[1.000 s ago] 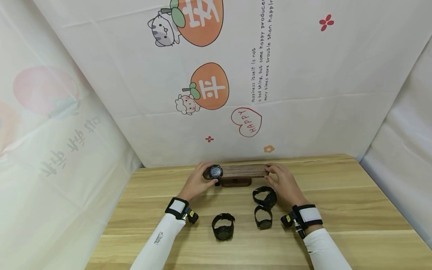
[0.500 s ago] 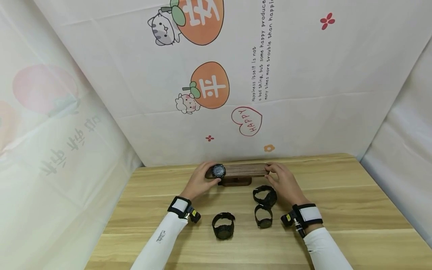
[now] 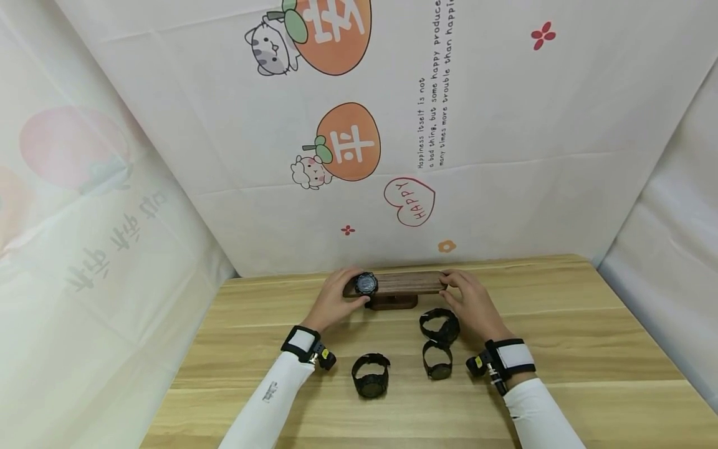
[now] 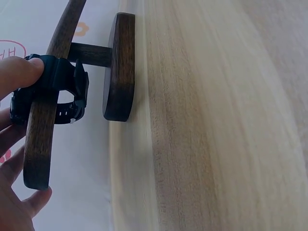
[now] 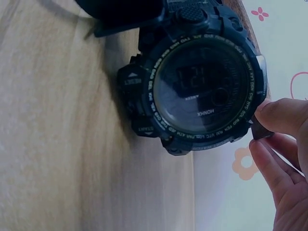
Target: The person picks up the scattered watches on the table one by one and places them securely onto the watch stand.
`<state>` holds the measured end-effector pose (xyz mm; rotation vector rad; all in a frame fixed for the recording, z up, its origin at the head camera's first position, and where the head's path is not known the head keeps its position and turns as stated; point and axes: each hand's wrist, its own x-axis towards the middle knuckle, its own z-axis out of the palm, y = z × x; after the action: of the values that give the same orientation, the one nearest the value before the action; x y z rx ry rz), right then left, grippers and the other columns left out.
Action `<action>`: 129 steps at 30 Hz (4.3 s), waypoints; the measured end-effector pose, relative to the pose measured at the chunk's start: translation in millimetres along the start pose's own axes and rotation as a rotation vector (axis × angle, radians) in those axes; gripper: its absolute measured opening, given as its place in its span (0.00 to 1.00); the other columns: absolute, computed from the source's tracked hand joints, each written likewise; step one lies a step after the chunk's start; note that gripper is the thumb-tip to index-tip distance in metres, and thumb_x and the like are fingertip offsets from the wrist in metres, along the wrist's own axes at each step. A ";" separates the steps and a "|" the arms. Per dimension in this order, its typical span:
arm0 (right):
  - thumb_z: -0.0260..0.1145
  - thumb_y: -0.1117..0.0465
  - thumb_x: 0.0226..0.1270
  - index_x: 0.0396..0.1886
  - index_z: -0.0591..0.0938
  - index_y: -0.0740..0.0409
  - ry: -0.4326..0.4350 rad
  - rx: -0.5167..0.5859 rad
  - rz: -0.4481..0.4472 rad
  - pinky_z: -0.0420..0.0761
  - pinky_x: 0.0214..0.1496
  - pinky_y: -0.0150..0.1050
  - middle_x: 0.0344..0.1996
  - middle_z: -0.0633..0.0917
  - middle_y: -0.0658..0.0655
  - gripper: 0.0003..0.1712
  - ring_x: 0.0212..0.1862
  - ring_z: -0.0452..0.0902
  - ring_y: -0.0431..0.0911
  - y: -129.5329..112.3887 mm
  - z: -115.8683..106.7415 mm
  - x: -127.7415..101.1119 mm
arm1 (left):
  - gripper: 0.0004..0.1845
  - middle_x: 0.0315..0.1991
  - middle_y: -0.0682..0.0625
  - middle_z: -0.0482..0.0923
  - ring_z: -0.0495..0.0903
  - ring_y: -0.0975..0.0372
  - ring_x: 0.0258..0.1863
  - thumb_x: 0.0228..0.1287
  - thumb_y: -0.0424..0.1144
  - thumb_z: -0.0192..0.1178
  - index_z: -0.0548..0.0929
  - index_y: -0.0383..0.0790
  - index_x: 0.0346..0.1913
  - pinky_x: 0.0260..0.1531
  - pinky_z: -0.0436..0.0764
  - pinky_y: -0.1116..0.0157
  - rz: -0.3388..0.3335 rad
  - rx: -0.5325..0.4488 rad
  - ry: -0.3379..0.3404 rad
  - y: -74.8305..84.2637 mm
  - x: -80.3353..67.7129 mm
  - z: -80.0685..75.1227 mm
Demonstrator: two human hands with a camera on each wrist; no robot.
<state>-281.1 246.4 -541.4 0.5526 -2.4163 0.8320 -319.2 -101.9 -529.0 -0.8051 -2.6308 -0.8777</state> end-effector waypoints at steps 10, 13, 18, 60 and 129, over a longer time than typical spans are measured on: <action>0.78 0.74 0.62 0.53 0.87 0.68 -0.003 0.003 0.018 0.84 0.57 0.60 0.58 0.86 0.67 0.19 0.58 0.83 0.64 -0.9 0.3 -0.9 | 0.36 0.72 0.47 0.78 0.73 0.51 0.75 0.65 0.51 0.76 0.78 0.45 0.73 0.79 0.67 0.45 -0.001 0.010 -0.015 6.8 2.9 -0.8; 0.78 0.74 0.62 0.53 0.87 0.68 0.000 0.005 0.013 0.84 0.57 0.60 0.58 0.86 0.67 0.19 0.58 0.84 0.64 -1.4 0.6 -1.3 | 0.36 0.72 0.46 0.78 0.73 0.51 0.75 0.64 0.51 0.76 0.78 0.43 0.72 0.80 0.66 0.45 0.005 0.007 -0.013 7.8 3.5 0.2; 0.78 0.74 0.62 0.53 0.87 0.68 -0.004 0.007 0.018 0.84 0.58 0.60 0.58 0.86 0.67 0.19 0.58 0.83 0.64 -1.7 0.8 -1.0 | 0.36 0.71 0.45 0.78 0.73 0.50 0.75 0.64 0.50 0.76 0.78 0.42 0.72 0.82 0.64 0.46 0.010 0.006 -0.006 8.4 4.2 1.7; 0.77 0.74 0.63 0.54 0.86 0.69 -0.003 0.010 0.013 0.84 0.57 0.59 0.59 0.85 0.67 0.19 0.58 0.83 0.63 0.7 1.2 -1.2 | 0.36 0.73 0.47 0.79 0.69 0.47 0.78 0.65 0.57 0.75 0.79 0.52 0.73 0.78 0.53 0.28 -0.028 0.084 0.004 25.3 12.2 14.6; 0.83 0.73 0.53 0.47 0.88 0.56 -0.005 0.018 -0.271 0.81 0.55 0.29 0.50 0.88 0.56 0.21 0.53 0.84 0.50 -70.2 -6.7 -22.4 | 0.11 0.43 0.52 0.88 0.87 0.61 0.39 0.69 0.33 0.70 0.89 0.40 0.53 0.39 0.89 0.69 0.160 -0.124 -0.010 42.7 -78.6 -16.2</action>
<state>-224.5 204.2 -519.1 0.8673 -2.2733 0.7359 -229.6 -116.8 -527.1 -1.0362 -2.4980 -1.0012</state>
